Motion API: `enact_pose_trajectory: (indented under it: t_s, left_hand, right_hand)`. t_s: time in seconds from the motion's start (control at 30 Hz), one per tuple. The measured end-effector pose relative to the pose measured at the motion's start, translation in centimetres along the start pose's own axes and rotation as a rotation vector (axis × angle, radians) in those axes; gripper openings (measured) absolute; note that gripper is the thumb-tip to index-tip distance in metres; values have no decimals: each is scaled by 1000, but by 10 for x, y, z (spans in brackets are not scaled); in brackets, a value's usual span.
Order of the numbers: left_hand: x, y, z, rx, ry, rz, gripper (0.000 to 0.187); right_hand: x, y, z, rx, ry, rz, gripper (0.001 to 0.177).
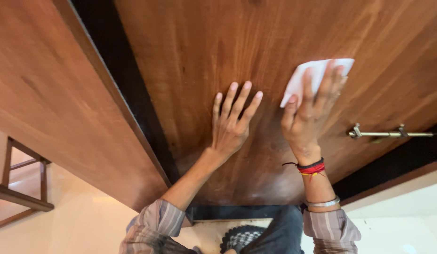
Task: The person wipes a wooden door with a white cloth, moving from the upper section down to the lower section. They clean the door surface and edges systematically, then briefly wipe the adjacent wall.
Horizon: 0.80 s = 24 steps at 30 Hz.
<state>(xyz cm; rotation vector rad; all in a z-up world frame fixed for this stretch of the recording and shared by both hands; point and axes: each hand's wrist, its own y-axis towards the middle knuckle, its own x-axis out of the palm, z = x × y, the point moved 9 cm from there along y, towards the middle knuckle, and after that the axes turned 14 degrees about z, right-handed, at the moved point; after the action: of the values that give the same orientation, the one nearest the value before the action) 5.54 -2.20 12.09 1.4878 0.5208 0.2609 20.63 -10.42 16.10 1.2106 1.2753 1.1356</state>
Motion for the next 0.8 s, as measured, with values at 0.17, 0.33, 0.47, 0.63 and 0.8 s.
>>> enact_pose_trajectory:
  t_s: [0.17, 0.33, 0.47, 0.63, 0.8]
  left_hand:
    - [13, 7, 28, 7, -47, 44, 55]
    - [25, -2, 37, 43, -36, 45, 53]
    - [31, -9, 38, 45, -9, 52, 52]
    - [35, -10, 40, 97, 77, 159, 47]
    - [36, -11, 39, 93, 63, 154, 47]
  right_hand:
    - [2, -62, 15, -133, -12, -31, 48]
    - [-25, -64, 55, -6, -49, 77, 51]
    - [-49, -26, 87, 215, -51, 182, 54]
    - [-42, -29, 70, 281, 117, 129, 59]
    - [-28, -66, 33, 68, -31, -14, 53]
